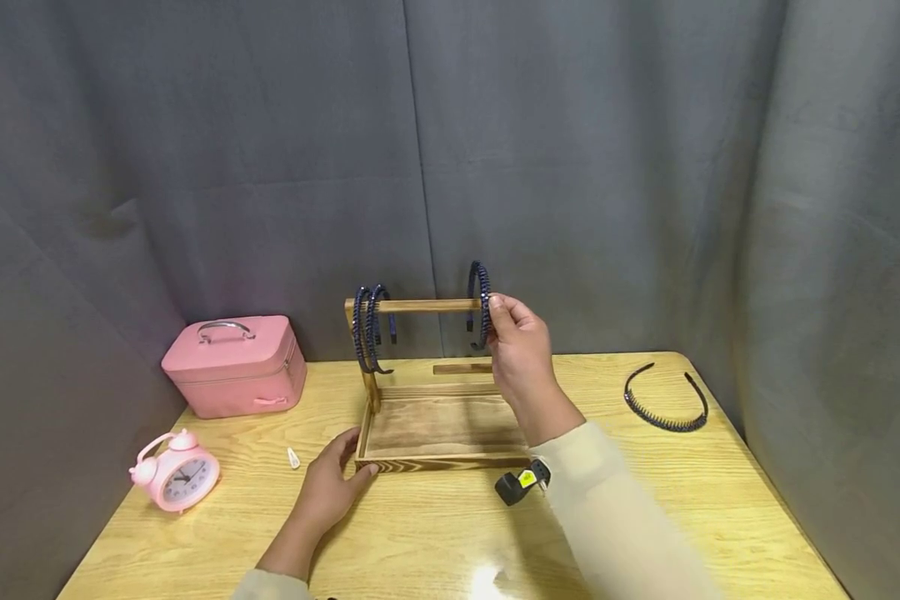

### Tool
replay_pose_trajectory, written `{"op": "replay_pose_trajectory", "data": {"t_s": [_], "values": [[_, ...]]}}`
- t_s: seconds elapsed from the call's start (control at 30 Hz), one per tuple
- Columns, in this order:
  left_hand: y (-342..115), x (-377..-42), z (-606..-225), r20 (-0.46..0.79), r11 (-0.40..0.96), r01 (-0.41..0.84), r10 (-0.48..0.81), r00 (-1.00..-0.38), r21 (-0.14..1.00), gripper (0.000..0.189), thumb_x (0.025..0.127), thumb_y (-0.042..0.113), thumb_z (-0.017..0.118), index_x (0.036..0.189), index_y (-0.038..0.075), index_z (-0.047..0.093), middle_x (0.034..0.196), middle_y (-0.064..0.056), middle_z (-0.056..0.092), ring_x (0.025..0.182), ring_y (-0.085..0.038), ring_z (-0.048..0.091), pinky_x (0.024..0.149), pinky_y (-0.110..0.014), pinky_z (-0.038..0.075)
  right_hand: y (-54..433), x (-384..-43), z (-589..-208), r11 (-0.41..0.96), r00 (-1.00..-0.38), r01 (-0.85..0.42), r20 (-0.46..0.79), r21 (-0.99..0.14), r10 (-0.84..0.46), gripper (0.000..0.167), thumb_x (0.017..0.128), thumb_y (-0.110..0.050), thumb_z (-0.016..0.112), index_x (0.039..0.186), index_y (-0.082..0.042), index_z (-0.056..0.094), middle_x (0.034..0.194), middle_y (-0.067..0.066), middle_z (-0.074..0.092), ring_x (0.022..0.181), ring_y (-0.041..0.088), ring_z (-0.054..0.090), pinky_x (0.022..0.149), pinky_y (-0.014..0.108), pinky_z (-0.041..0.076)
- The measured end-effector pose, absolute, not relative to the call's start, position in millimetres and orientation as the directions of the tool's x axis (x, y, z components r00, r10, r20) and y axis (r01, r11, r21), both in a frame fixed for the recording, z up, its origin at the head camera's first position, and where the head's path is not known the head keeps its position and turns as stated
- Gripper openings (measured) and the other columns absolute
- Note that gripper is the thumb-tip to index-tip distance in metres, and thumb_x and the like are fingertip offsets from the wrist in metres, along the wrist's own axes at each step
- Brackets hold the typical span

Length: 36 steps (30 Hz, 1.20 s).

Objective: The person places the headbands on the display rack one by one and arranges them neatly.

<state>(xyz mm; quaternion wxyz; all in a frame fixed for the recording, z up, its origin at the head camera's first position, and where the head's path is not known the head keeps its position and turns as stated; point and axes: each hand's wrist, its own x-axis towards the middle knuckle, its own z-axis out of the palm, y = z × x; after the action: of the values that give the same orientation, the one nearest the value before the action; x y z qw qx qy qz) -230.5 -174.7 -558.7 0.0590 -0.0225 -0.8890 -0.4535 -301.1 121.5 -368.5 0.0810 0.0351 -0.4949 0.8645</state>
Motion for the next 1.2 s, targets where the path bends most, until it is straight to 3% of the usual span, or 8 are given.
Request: {"op": "replay_pose_trajectory", "data": {"t_s": [0.13,0.3,0.5,0.87,1.2], "values": [[-176,-230,-559,0.132,0.596,0.094,-0.020,-0.991,0.798,0.074,0.100,0.020,0.082,0.163,0.002,0.046,0.156,-0.021,0.060,0.147,-0.041,0.057,0.122,-0.059,0.047,90,-301,-371,-0.497,-0.990,-0.140,0.122,-0.856,0.067,0.015,0.114,-0.016,0.059,0.111,-0.006,0.070,0.106,0.000,0.065,0.091,0.008,0.062,0.079,0.019,0.056],[-176,-228,-560,0.126,0.588,0.088,-0.023,-0.992,0.804,0.073,0.101,0.020,0.082,0.163,0.003,0.047,0.156,-0.020,0.060,0.146,-0.040,0.057,0.122,-0.058,0.048,56,-304,-378,-0.484,-0.991,-0.130,0.108,-0.866,0.073,0.013,0.113,-0.011,0.061,0.106,-0.006,0.071,0.102,-0.001,0.066,0.092,0.010,0.063,0.080,0.020,0.056],[-176,-227,-562,0.120,0.592,0.088,-0.015,-0.993,0.801,0.073,0.102,0.022,0.081,0.163,0.003,0.046,0.157,-0.020,0.059,0.147,-0.040,0.057,0.122,-0.057,0.049,29,-306,-385,-0.454,-0.995,-0.090,0.057,-0.886,0.086,0.014,0.113,-0.012,0.062,0.112,-0.003,0.072,0.102,-0.003,0.065,0.093,0.009,0.063,0.083,0.020,0.055],[-175,-229,-561,0.121,0.594,0.088,-0.016,-0.993,0.800,0.074,0.102,0.022,0.081,0.164,0.002,0.046,0.158,-0.020,0.059,0.148,-0.040,0.056,0.123,-0.056,0.047,2,-310,-391,-0.423,-0.996,-0.056,0.021,-0.904,0.087,0.017,0.112,-0.017,0.065,0.115,-0.003,0.075,0.100,-0.001,0.069,0.091,0.012,0.065,0.079,0.024,0.055],[-176,-231,-560,0.137,0.599,0.099,-0.019,-0.990,0.795,0.072,0.101,0.020,0.082,0.162,0.002,0.048,0.156,-0.020,0.060,0.146,-0.039,0.058,0.123,-0.056,0.048,-4,-315,-395,-0.418,-0.994,-0.046,0.001,-0.907,0.107,0.022,0.112,-0.018,0.066,0.121,-0.001,0.076,0.106,0.002,0.071,0.096,0.013,0.067,0.087,0.026,0.057]]}}
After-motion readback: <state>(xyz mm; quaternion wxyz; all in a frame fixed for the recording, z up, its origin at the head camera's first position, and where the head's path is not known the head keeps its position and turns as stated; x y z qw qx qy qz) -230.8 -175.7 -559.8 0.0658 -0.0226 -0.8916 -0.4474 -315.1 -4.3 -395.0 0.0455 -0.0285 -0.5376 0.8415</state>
